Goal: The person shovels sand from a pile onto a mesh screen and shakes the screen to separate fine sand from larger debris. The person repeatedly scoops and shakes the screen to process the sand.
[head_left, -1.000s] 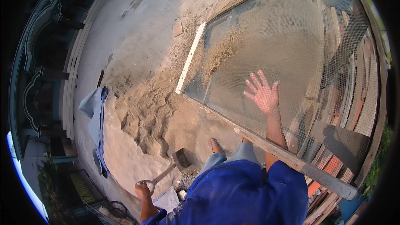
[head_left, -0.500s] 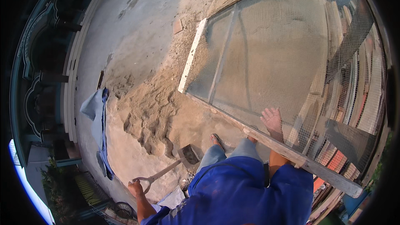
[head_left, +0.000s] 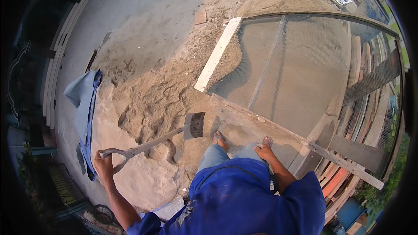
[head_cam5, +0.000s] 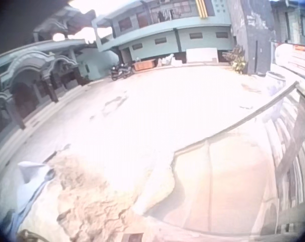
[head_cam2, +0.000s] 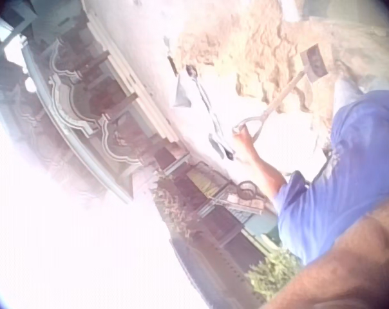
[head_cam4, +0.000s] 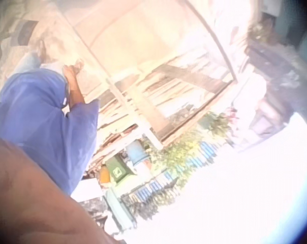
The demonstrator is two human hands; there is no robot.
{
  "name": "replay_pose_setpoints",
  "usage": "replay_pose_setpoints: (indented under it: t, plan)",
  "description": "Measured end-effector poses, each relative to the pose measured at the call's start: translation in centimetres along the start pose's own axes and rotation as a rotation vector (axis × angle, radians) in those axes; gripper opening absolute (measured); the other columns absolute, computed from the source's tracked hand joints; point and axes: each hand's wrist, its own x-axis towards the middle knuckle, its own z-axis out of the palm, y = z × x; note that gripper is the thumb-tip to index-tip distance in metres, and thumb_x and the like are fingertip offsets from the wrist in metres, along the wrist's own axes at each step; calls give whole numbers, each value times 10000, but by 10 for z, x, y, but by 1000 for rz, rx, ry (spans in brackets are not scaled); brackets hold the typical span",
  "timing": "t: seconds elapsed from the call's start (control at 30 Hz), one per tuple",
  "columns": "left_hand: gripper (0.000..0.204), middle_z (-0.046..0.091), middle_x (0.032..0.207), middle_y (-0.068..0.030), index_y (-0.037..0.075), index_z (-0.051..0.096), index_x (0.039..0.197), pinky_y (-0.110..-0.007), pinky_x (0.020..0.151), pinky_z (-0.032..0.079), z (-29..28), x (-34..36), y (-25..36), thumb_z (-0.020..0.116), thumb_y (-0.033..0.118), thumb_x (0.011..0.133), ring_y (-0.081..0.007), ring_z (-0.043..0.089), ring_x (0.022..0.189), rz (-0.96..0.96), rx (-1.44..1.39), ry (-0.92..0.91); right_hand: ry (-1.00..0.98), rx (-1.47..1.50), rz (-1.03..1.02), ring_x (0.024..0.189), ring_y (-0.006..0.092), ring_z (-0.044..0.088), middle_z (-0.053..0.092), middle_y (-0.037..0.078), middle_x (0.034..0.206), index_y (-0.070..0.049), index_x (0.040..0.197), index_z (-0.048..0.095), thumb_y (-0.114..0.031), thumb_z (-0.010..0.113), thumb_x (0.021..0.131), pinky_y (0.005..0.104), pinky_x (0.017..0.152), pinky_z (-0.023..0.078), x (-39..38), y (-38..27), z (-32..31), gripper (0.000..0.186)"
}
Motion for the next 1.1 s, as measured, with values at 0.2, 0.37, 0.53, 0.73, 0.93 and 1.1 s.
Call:
replay_pose_setpoints:
  t: [0.2,0.37,0.53,0.73,0.93,1.1]
  plan:
    - [137,536,619,-110,-12,545,780,-327,588,425,69,67,-1,637,91,779,-152,477,597,6,-29,-33,53,314,-154,1115,326,597,618,245,1171,-4,1207,608,-410,617,869,357,958,451,1,-171,-76,528]
    - [119,534,635,-109,0,548,807,-330,602,427,99,133,-4,625,91,795,-168,486,606,-138,-11,-54,-5,175,-46,1107,339,599,623,255,1148,26,1207,590,-408,616,864,362,951,457,68,-234,-114,554]
    - [125,491,633,-83,-14,536,805,-316,588,408,117,173,-10,622,78,803,-142,448,616,-179,75,-31,52,88,-133,1128,375,573,604,255,1178,31,1246,554,-419,609,864,403,961,449,204,-277,-136,593]
    - [134,583,765,-60,-27,561,920,-296,646,427,155,234,-31,599,50,817,-148,509,694,-267,128,-47,16,-282,1,1380,343,313,344,218,1472,27,1427,321,-476,564,904,419,1134,279,457,-323,-162,765]
    - [239,586,790,-67,-18,580,1009,-304,613,440,143,271,-102,592,94,798,-160,541,683,-268,334,78,236,-550,29,1422,321,226,256,176,1528,-3,1457,280,-551,523,894,449,1138,257,644,-354,-194,822]
    - [273,593,796,-177,-32,581,826,-426,641,523,171,279,-39,555,238,796,-286,579,677,-374,838,-51,317,-507,139,1403,332,252,300,178,1501,-7,1441,316,-565,524,882,450,1122,275,704,-365,-178,817]
